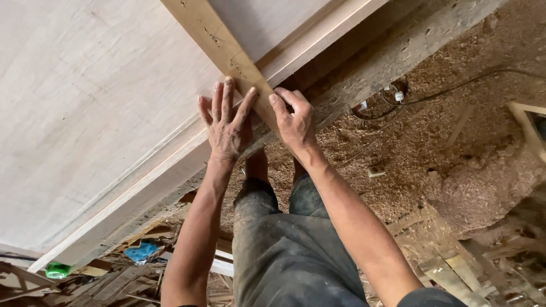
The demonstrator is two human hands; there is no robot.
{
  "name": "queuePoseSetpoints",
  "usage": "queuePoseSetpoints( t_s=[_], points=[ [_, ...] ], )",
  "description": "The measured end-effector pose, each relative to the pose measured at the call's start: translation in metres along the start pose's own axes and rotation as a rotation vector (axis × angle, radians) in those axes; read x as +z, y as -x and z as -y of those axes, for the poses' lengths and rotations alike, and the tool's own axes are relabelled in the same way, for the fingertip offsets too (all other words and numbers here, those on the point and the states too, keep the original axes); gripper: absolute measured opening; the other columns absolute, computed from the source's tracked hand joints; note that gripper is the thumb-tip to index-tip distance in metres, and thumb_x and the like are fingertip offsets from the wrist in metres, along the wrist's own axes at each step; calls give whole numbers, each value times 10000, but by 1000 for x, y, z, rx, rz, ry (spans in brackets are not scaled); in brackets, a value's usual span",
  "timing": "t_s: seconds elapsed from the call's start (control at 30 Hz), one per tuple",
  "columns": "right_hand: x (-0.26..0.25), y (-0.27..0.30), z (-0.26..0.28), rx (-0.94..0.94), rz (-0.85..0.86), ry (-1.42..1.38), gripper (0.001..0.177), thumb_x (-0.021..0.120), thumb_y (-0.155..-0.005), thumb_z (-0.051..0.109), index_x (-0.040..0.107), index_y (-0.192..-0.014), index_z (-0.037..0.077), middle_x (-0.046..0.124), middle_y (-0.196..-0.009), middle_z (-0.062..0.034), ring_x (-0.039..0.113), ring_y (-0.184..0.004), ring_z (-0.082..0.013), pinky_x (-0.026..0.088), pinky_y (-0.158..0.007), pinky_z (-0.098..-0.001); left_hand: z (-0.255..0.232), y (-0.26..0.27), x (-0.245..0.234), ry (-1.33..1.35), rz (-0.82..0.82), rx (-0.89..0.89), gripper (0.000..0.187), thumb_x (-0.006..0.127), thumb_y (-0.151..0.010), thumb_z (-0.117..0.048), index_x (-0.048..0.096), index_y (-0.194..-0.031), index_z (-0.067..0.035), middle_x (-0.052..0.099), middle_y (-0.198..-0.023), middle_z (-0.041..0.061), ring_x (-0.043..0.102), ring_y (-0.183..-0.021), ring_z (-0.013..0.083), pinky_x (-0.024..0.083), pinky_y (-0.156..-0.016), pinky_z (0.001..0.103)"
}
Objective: Selecting and fitting thin wooden strips onto a larger wooden structure in a workshop.
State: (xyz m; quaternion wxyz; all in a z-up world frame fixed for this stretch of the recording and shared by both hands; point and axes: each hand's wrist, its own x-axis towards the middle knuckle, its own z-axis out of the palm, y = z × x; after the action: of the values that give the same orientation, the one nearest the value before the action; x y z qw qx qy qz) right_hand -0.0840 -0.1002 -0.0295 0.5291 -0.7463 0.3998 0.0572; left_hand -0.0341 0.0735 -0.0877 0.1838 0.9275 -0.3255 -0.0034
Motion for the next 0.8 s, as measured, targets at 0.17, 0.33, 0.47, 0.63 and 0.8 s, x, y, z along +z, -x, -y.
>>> queuePoseSetpoints(
  t_s=[0.17, 0.33, 0.47, 0.63, 0.8],
  points=[
    [-2, -1, 6, 11, -9, 7, 341, 666, -1010, 444, 774, -1099, 133, 678, -863, -100, 706, -860, -246, 569, -821, -386, -5, -8, -11, 80, 0, -10, 577, 623, -930, -253, 602, -1496, -364, 399, -1634, 121, 337, -1522, 299, 57, -1239, 559],
    [2, -1, -3, -2, -40, 43, 294, 716, -971, 415, 771, -1090, 152, 688, -864, -112, 727, -891, -296, 581, -800, -406, -14, -23, -30, 164, 9, -79, 483, 716, -911, -303, 689, -1393, -309, 482, -1553, 143, 446, -1421, 298, 137, -1205, 534],
    [6, 0, -5, 28, -61, 28, 320, 717, -945, 452, 765, -1082, 167, 684, -855, -93, 730, -884, -299, 586, -794, -413, -16, -60, -44, 53, 22, -203, 298, 783, -942, -540, 756, -1164, -344, 544, -1256, 13, 495, -955, 183, 327, -884, 400],
    [0, 3, 8, 66, -34, 0, 461, 643, -963, 555, 763, -1099, 132, 651, -825, -91, 706, -828, -269, 581, -764, -393, -27, -58, -44, -9, 62, -248, 459, 732, -952, -580, 657, -1323, -321, 478, -1370, 68, 525, -1062, 226, 309, -956, 453],
    [-7, -2, 7, 55, -64, 3, 403, 670, -956, 524, 773, -1060, 148, 660, -797, -90, 725, -790, -283, 590, -708, -397, -42, -72, -59, -42, 189, -277, 620, 591, -1026, -627, 489, -1561, -331, 337, -1578, 158, 501, -1326, 322, 229, -1111, 561]
  ],
)
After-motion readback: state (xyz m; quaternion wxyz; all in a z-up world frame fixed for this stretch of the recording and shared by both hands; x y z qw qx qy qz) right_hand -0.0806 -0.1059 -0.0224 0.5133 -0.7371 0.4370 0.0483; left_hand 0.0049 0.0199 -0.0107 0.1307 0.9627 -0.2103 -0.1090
